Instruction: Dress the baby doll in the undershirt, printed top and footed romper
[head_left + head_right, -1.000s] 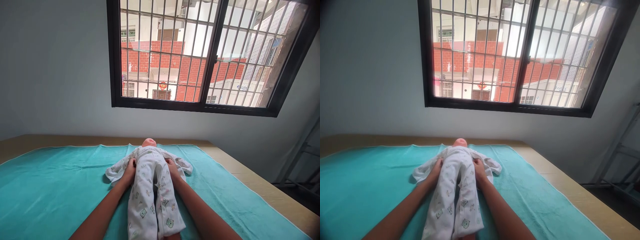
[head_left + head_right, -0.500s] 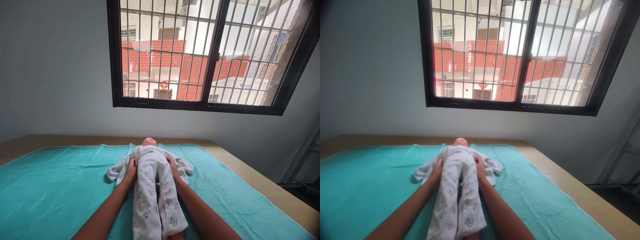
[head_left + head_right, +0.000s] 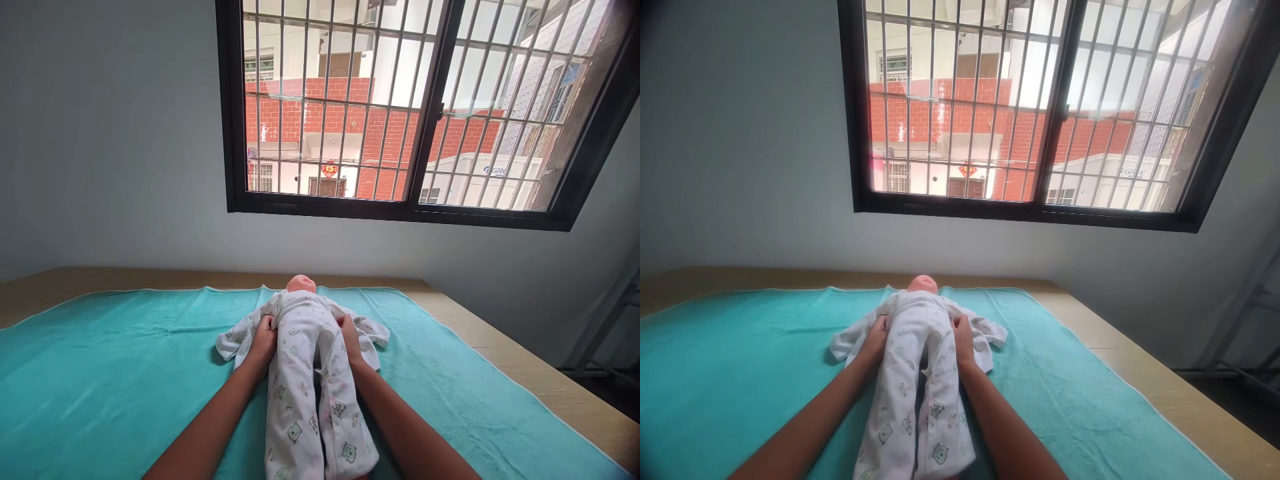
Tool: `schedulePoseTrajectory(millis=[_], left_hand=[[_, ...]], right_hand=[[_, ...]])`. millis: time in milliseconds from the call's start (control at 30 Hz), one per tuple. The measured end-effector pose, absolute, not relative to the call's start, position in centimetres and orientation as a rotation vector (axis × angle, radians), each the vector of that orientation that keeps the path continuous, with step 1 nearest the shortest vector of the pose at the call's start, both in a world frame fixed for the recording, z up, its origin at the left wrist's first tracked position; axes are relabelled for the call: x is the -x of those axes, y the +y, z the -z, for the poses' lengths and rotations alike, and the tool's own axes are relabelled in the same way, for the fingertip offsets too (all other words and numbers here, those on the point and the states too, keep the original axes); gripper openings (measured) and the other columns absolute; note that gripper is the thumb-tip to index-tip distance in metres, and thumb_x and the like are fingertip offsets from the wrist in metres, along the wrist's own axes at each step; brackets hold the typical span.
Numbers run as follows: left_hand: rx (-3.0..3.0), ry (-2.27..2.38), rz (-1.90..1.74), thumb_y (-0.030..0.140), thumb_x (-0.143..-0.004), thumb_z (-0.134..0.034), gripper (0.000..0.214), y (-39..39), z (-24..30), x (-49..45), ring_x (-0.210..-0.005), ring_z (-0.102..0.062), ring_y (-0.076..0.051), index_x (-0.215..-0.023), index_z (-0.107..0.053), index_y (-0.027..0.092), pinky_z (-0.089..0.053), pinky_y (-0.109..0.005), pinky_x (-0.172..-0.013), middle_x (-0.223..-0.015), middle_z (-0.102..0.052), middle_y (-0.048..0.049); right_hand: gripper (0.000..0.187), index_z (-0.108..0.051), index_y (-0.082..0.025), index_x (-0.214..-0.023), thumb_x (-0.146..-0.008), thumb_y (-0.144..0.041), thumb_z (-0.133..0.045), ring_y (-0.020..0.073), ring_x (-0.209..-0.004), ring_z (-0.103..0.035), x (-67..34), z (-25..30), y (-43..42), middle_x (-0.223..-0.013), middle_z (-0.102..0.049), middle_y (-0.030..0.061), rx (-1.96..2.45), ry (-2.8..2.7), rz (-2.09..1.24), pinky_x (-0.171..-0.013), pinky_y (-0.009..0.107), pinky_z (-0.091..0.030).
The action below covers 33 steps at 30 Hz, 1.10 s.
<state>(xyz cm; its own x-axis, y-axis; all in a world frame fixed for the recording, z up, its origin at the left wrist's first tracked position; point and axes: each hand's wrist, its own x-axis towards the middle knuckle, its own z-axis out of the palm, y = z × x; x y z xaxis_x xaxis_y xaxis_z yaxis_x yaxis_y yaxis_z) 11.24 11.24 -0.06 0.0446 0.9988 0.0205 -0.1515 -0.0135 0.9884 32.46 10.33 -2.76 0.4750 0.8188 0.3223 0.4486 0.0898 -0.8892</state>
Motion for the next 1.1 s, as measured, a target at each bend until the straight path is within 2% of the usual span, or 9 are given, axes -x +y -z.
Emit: schedulePoseTrajectory(millis=[133, 233, 533, 833, 967, 1100], left_hand=[[-1.13, 1.071, -1.233, 0.024, -0.068, -0.074, 0.024, 11.1, -0.3, -11.2, -0.068, -0.06, -0.018, -0.081, -0.055, 0.02, -0.049, -0.027, -0.061, -0.075, -0.066, -0.0016], [-1.145, 1.073, -1.224, 0.027, -0.068, -0.074, 0.024, 10.9, -0.4, -11.3, -0.067, -0.06, -0.018, -0.081, -0.055, 0.02, -0.048, -0.028, -0.059, -0.076, -0.066, -0.0022], [-1.242, 1.177, -1.323, 0.024, -0.066, -0.071, 0.026, 11.0, 0.5, -11.7, -0.078, -0.056, -0.021, -0.085, -0.053, 0.022, -0.045, -0.032, -0.073, -0.078, -0.062, 0.0007], [-1.258, 1.226, -1.287, 0.024, -0.072, -0.066, 0.016, 10.6, -0.3, -11.4, -0.081, -0.058, -0.025, -0.082, -0.053, 0.022, -0.046, -0.037, -0.075, -0.08, -0.064, -0.0031], [-1.23, 1.236, -1.298, 0.019, -0.068, -0.071, 0.019, 10.3, -1.0, -11.6, -0.083, -0.059, -0.026, -0.082, -0.058, 0.021, -0.047, -0.038, -0.08, -0.08, -0.065, -0.0042], [-1.2, 1.177, -1.354, 0.018, -0.072, -0.065, 0.017, 9.9, -1.7, -11.9, -0.093, -0.062, -0.027, -0.088, -0.063, 0.02, -0.049, -0.036, -0.087, -0.088, -0.069, -0.0054]], right_hand=[[0.018, -0.042, -0.024, -0.067, -0.069, -0.033, -0.057, 0.0167, -0.06, -0.043, -32.8, 2.1, 9.7, -0.061, -0.054, -0.0031, 1.616, -1.226, -0.341, -0.058, 0.029, -0.029], [0.015, -0.044, -0.024, -0.065, -0.07, -0.032, -0.056, 0.0166, -0.059, -0.043, -33.3, 1.9, 9.8, -0.062, -0.056, -0.002, 1.655, -1.25, -0.347, -0.057, 0.029, -0.028], [0.014, -0.047, -0.022, -0.063, -0.07, -0.033, -0.054, 0.0172, -0.064, -0.048, -32.8, 2.4, 10.1, -0.066, -0.059, -0.0013, 1.599, -1.247, -0.428, -0.06, 0.029, -0.036], [0.022, -0.064, -0.02, -0.082, -0.067, -0.035, -0.061, 0.024, -0.087, -0.061, -32.4, 1.8, 9.5, -0.088, -0.07, 0.0045, 1.453, -1.191, -0.612, -0.081, 0.035, -0.048], [0.021, -0.07, -0.02, -0.08, -0.068, -0.036, -0.064, 0.0245, -0.078, -0.065, -32.5, 1.5, 9.2, -0.076, -0.072, 0.0044, 1.365, -1.246, -0.826, -0.073, 0.035, -0.052], [0.027, -0.071, -0.019, -0.086, -0.067, -0.038, -0.067, 0.0232, -0.07, -0.065, -32.4, 1.3, 9.0, -0.072, -0.071, 0.0046, 1.336, -1.2, -0.964, -0.065, 0.033, -0.051]])
